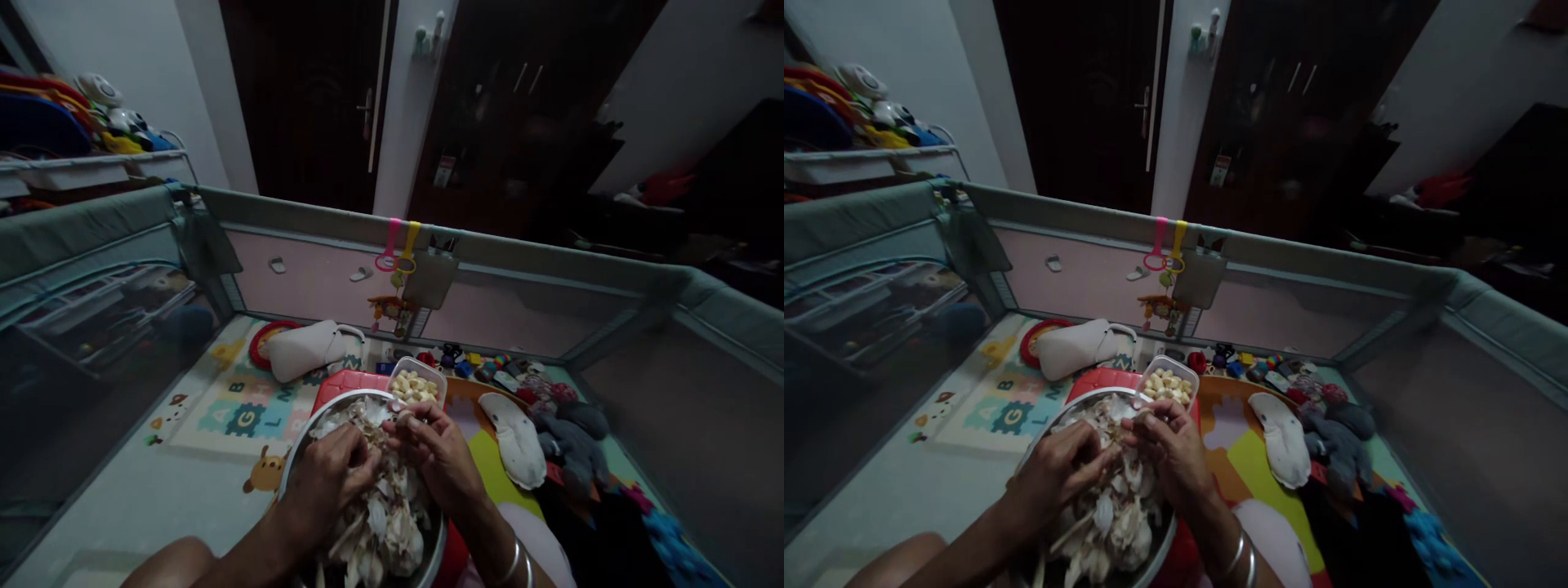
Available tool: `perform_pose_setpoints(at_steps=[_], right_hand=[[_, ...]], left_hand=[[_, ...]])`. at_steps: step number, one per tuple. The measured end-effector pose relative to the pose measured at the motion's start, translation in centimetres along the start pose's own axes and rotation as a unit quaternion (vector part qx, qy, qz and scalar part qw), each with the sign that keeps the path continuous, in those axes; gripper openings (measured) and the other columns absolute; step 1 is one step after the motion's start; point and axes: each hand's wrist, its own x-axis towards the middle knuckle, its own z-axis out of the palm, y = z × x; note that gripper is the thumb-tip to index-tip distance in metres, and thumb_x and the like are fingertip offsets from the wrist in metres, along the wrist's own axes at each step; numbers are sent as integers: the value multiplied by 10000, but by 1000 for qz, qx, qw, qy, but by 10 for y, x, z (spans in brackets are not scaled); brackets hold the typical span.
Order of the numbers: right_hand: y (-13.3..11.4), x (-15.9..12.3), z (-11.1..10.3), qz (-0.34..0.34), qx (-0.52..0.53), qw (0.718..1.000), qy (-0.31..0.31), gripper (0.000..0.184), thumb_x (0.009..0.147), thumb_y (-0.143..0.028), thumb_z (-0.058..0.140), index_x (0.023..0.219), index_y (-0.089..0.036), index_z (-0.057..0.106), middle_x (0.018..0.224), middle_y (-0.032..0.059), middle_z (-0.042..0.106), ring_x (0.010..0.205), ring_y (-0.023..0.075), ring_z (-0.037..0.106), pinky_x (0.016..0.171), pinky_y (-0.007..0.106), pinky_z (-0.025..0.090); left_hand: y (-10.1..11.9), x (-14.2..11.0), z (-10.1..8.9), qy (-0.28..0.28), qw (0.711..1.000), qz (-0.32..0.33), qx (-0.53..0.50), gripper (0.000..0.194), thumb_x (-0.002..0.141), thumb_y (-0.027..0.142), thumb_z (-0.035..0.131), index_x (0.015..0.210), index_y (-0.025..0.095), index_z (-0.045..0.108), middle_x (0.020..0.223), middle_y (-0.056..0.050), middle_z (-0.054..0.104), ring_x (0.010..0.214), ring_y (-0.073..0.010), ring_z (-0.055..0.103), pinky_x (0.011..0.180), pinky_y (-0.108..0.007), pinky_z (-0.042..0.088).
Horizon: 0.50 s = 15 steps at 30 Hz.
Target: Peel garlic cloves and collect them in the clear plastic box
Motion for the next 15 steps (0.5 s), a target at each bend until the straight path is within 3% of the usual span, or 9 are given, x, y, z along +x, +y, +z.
perform_pose_setpoints(at_steps=[4,7,15], right_hand=[[6,-2,0,-10,-52,998,-31,233,562,-199,779,711,-159,605,737,6,661,634,129,629,538,196,456],[11,-2,-3,-41,-88,995,-29,247,531,-184,793,721,-161,637,689,-12,657,610,102,592,549,178,435],[15,-5,-8,-127,-242,960,-60,137,628,-234,735,740,-168,691,712,19,673,672,148,598,648,247,461]], left_hand=[[-4,0,-2,-16,999,16,-36,130,777,88,468,819,177,553,768,-25,632,704,-156,614,622,-245,477],[-3,2,-4,14,998,38,-52,175,807,102,460,919,184,568,857,-37,661,795,-162,629,701,-261,494],[4,4,-2,67,991,99,-56,150,843,161,486,945,164,597,870,-52,695,804,-159,647,740,-254,511]])
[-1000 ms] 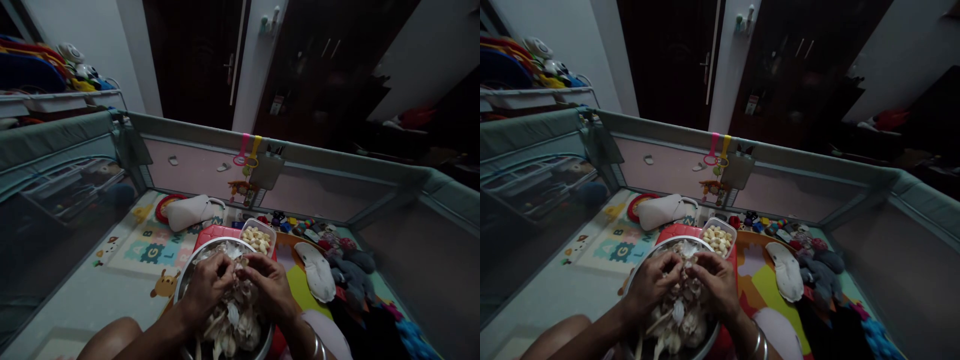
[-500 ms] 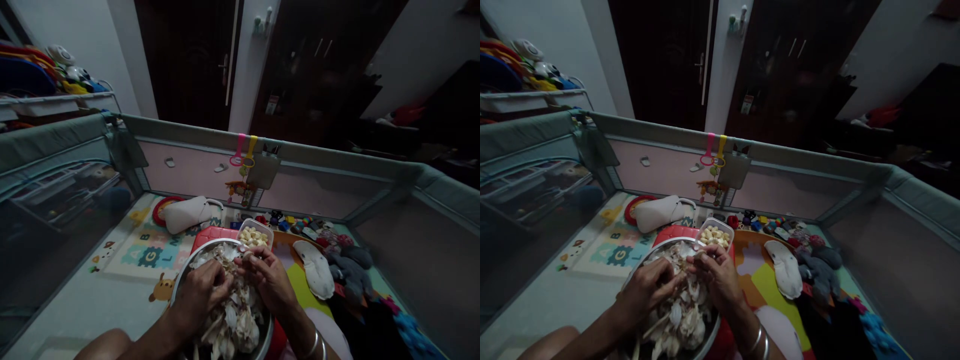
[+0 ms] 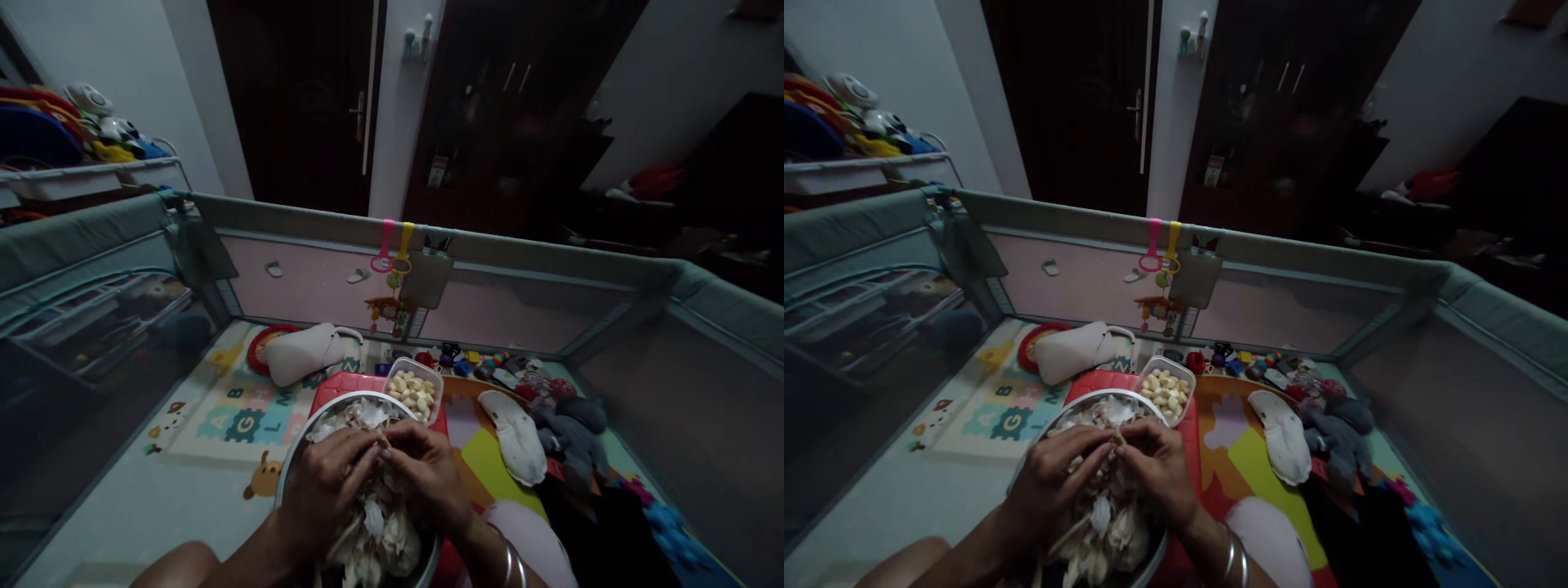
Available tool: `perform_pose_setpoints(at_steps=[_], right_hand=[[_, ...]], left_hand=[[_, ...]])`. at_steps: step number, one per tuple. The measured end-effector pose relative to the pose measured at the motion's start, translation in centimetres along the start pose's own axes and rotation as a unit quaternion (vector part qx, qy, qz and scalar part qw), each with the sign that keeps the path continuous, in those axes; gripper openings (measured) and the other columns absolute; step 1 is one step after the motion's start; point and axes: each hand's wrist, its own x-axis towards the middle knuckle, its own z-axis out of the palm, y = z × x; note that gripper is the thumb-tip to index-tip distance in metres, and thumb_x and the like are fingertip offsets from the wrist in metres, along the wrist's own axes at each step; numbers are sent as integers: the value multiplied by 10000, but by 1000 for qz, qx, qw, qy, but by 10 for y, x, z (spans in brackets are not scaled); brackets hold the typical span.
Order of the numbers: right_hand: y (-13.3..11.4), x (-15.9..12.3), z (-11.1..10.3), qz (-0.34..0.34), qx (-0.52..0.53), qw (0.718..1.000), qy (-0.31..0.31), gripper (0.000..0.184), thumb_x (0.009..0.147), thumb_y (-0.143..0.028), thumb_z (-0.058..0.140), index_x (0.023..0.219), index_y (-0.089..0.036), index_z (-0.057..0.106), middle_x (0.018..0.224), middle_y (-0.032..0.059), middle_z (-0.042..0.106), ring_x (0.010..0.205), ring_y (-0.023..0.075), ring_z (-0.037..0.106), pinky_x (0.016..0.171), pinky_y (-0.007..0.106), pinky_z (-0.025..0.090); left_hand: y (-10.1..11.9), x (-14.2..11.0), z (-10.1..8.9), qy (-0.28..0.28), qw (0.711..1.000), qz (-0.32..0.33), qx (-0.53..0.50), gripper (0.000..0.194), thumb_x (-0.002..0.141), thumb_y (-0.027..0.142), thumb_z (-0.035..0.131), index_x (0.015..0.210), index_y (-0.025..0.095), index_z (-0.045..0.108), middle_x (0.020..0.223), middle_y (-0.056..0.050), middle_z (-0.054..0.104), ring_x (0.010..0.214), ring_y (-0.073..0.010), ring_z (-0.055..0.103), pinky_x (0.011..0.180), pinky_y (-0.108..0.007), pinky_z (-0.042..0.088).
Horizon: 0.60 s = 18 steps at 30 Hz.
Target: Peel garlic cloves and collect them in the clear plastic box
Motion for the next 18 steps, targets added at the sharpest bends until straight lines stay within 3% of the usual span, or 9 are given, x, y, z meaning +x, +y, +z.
perform_pose_setpoints(at_steps=[9,18], right_hand=[[5,-2,-2,-115,-97,989,8,93,677,-194,683,763,-198,719,711,26,681,670,153,602,636,250,474],[3,-4,-1,-117,-146,982,2,105,697,-180,656,781,-191,719,682,19,691,612,139,602,576,229,469]], left_hand=[[-3,1,3,-20,1000,19,16,181,868,160,420,909,159,597,831,-59,689,760,-162,652,704,-271,523],[-3,3,2,-34,999,4,-3,170,875,169,414,868,169,584,787,-42,680,720,-154,645,653,-252,503]])
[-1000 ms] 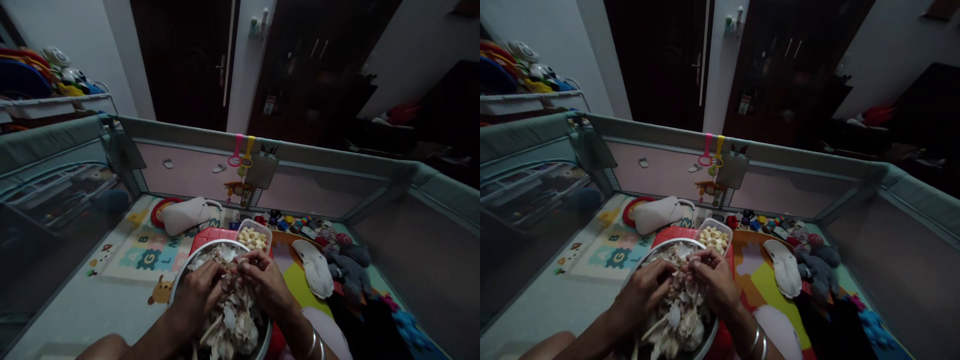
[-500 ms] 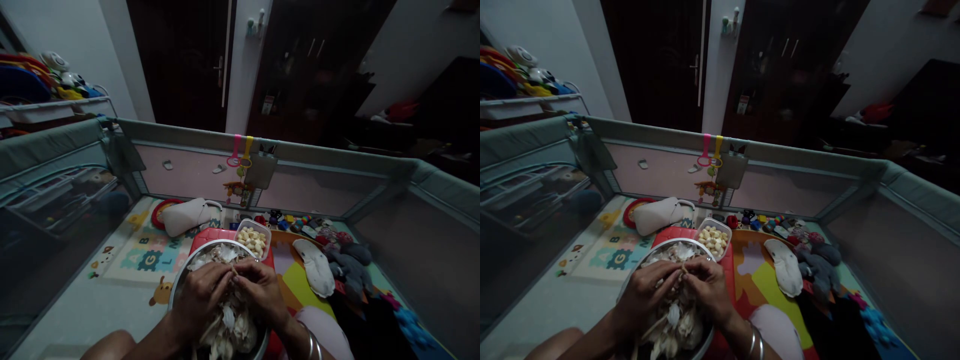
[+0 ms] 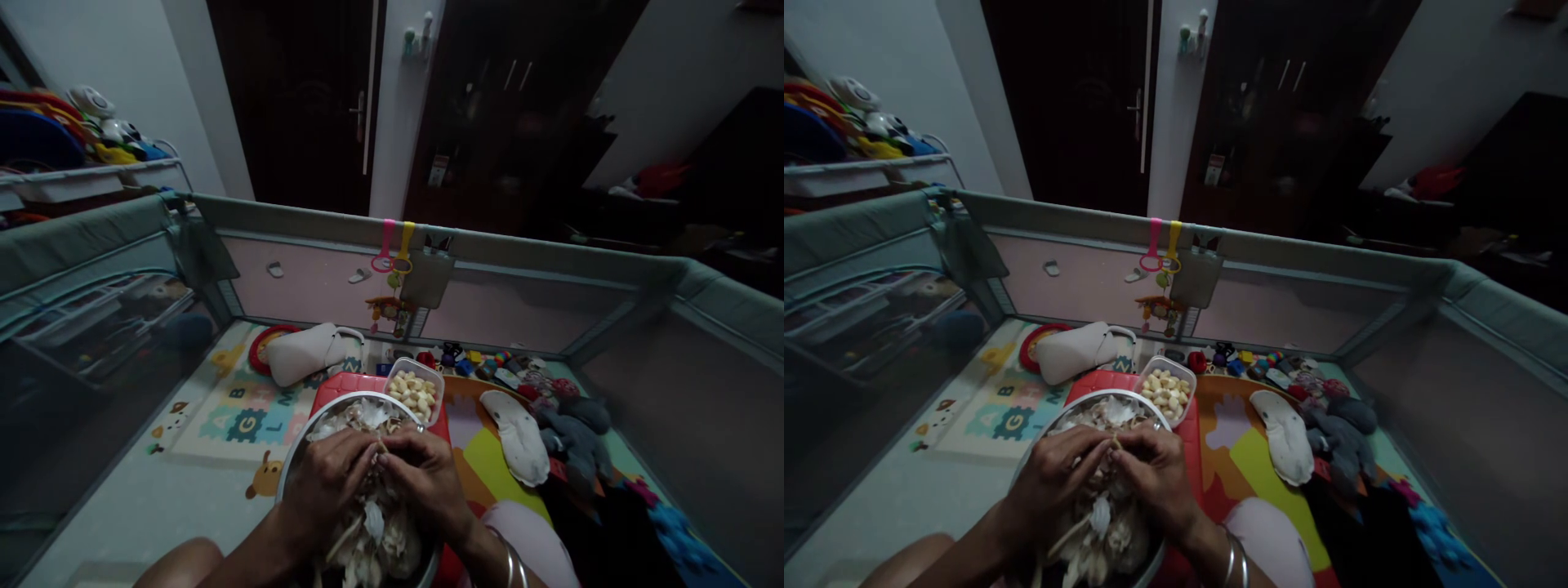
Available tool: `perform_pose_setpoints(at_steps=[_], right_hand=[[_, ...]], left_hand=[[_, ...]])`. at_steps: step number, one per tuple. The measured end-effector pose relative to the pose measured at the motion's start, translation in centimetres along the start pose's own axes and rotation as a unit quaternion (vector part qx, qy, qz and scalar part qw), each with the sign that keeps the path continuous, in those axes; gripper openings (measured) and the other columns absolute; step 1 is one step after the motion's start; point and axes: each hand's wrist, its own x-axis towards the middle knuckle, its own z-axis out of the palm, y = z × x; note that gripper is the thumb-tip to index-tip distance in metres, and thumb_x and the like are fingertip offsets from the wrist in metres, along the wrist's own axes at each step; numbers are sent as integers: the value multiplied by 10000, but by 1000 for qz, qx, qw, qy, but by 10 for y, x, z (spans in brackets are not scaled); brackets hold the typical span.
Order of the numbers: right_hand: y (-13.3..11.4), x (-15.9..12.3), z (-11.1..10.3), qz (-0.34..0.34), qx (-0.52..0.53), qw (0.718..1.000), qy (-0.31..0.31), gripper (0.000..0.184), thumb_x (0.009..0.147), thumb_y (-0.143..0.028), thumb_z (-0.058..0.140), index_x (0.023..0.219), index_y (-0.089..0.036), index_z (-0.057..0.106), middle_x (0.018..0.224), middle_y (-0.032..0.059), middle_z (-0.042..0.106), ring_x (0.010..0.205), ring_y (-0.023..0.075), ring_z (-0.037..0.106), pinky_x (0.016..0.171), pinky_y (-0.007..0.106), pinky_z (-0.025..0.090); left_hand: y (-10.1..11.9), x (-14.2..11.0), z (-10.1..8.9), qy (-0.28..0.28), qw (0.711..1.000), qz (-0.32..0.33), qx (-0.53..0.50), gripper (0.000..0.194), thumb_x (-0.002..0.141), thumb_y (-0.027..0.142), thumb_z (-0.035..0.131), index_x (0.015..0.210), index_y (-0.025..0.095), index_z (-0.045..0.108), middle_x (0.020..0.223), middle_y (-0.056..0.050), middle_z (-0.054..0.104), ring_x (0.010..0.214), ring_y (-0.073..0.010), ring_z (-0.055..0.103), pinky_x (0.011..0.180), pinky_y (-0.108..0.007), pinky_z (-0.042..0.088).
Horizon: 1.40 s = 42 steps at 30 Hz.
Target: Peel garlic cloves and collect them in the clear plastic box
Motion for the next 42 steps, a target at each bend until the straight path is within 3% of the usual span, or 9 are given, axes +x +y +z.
perform_pose_setpoints(at_steps=[8,12,15,20,23,26,32,38,42], right_hand=[[1,-3,2,-37,-75,996,4,110,705,-169,644,792,-195,707,668,14,669,596,133,591,570,222,447],[-3,-3,2,2,-25,1000,2,90,698,-205,659,771,-188,708,684,25,664,629,147,590,589,235,452],[-9,0,0,73,71,995,-1,92,667,-235,696,741,-182,710,698,26,666,654,150,588,612,237,456],[-10,8,-1,211,320,923,27,211,539,-237,791,709,-180,679,634,-9,652,550,115,576,554,216,460],[-7,13,-2,226,399,887,44,235,501,-206,816,686,-178,672,642,-26,647,532,82,568,546,179,458],[-5,17,-4,212,425,878,52,230,525,-208,812,701,-194,665,696,-28,665,530,59,564,523,146,440],[-2,14,-5,219,377,899,32,224,558,-246,797,733,-189,670,626,-18,669,514,76,576,506,161,427],[-2,8,-1,203,297,933,20,256,551,-230,790,768,-172,668,659,-9,660,556,102,572,547,201,445],[-6,8,-1,181,247,952,7,171,571,-231,771,690,-170,664,638,-13,648,578,112,572,561,201,452]], left_hand=[[2,1,3,18,999,2,38,186,856,152,400,771,179,563,699,-26,648,640,-138,622,596,-226,478],[2,2,5,30,999,-17,40,187,835,142,393,731,184,542,656,-13,625,598,-133,603,564,-221,462],[3,3,5,34,998,-46,25,170,818,137,404,715,188,529,643,-5,617,587,-131,597,552,-219,451],[4,5,5,21,997,-67,19,160,797,120,432,674,187,510,604,9,588,539,-122,567,522,-209,433],[6,3,6,4,997,-67,29,154,780,96,437,673,182,507,612,4,585,544,-123,564,525,-209,433],[7,1,6,-19,997,-61,49,150,754,73,442,669,175,512,611,-5,589,549,-130,574,527,-216,441],[1,-1,2,-64,992,-69,88,134,748,106,519,630,168,529,598,-11,606,530,-147,590,501,-233,462],[-2,-1,-6,-38,998,-51,18,179,783,88,495,900,180,593,828,-42,676,753,-160,646,663,-246,517],[1,-1,-8,-9,1000,-16,-14,187,826,132,480,956,182,603,859,-47,690,779,-150,652,716,-241,520]])
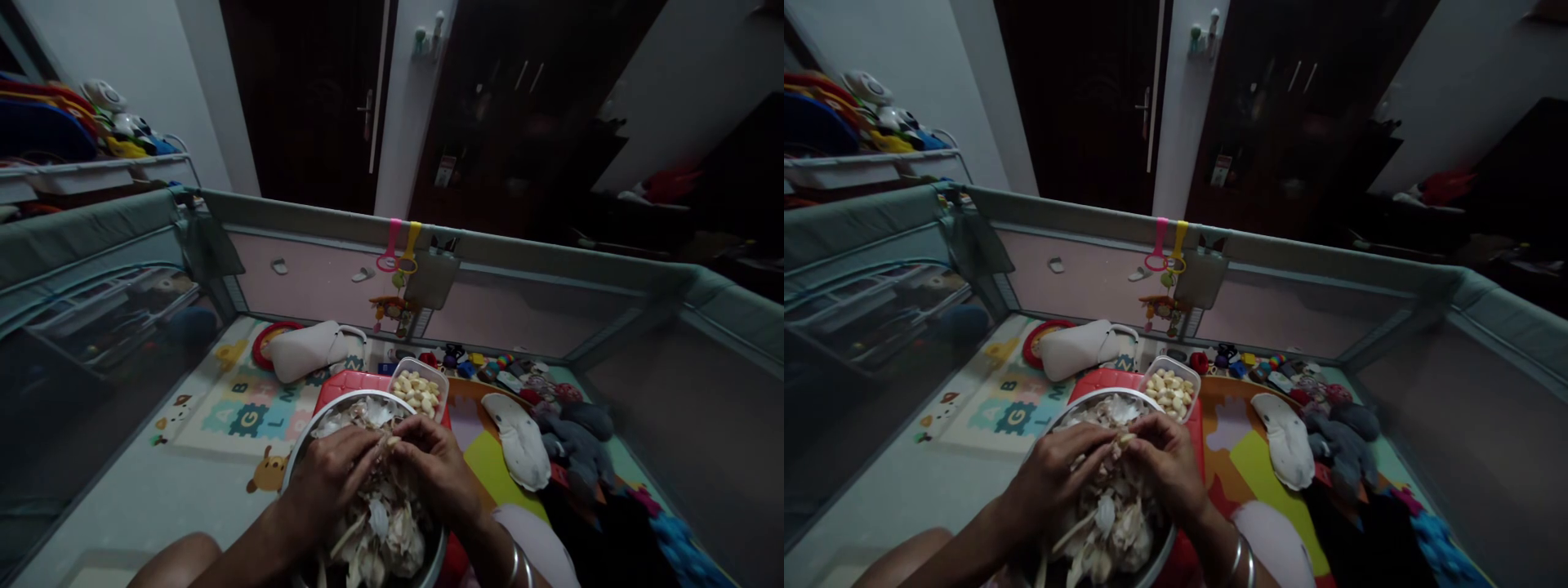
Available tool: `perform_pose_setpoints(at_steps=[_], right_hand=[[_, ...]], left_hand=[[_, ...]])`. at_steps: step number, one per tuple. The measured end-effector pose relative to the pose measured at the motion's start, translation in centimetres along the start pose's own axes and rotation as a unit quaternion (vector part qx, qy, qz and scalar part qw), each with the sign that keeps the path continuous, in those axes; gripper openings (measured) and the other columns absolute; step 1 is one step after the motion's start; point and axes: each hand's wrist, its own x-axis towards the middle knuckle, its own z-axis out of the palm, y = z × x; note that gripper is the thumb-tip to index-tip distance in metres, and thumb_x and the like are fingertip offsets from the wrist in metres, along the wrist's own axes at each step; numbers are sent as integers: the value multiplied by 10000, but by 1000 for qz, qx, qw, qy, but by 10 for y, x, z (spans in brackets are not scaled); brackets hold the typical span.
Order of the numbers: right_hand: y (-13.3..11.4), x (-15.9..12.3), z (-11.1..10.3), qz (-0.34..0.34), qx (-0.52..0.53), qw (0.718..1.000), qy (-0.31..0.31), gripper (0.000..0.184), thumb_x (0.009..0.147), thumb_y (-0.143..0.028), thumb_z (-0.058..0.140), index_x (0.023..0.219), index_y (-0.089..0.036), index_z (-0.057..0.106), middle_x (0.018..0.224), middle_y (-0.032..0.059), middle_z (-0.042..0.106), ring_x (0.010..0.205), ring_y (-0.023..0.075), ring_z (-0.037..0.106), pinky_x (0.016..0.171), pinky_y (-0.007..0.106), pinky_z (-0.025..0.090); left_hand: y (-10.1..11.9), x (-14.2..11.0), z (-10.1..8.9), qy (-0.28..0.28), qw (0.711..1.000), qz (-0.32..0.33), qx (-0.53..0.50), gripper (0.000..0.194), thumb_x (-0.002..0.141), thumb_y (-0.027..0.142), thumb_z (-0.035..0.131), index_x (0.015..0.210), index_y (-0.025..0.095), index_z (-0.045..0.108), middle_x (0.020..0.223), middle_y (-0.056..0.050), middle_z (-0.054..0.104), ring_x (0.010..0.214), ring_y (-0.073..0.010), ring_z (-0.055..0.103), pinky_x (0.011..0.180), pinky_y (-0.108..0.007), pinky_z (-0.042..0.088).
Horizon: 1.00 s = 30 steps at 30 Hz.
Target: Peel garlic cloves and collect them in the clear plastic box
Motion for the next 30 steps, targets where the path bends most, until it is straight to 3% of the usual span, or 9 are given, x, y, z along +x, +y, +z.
perform_pose_setpoints(at_steps=[8,14,19,24,30], right_hand=[[3,0,-4,-24,-94,995,9,158,602,-260,745,735,-180,716,690,25,678,640,151,588,605,239,477],[3,-1,-7,-90,-150,985,0,93,635,-240,723,723,-212,729,709,24,686,675,165,600,663,261,482],[1,-3,-6,-103,-155,982,-17,88,649,-250,709,728,-217,728,708,24,684,676,170,605,657,264,487],[-1,-2,-7,-118,-164,979,-5,101,654,-213,694,748,-218,729,730,25,688,690,174,608,655,264,489],[2,-2,-9,-189,-228,955,-1,196,655,-105,650,761,-248,730,721,15,704,678,182,622,668,285,491]], left_hand=[[-2,0,1,4,999,49,4,166,845,141,448,857,157,613,757,-53,693,690,-151,659,647,-237,528],[1,0,2,-7,999,32,24,171,840,143,432,823,160,601,733,-49,682,673,-148,649,631,-232,515],[4,2,2,5,1000,-7,1,161,812,133,453,777,173,605,698,-27,676,632,-134,637,618,-220,506],[2,5,1,-4,1000,0,-22,147,823,157,491,813,172,637,733,-35,707,660,-146,661,622,-221,511],[-1,2,2,-10,1000,28,-2,159,833,156,482,808,161,639,736,-40,707,654,-145,662,627,-224,519]])
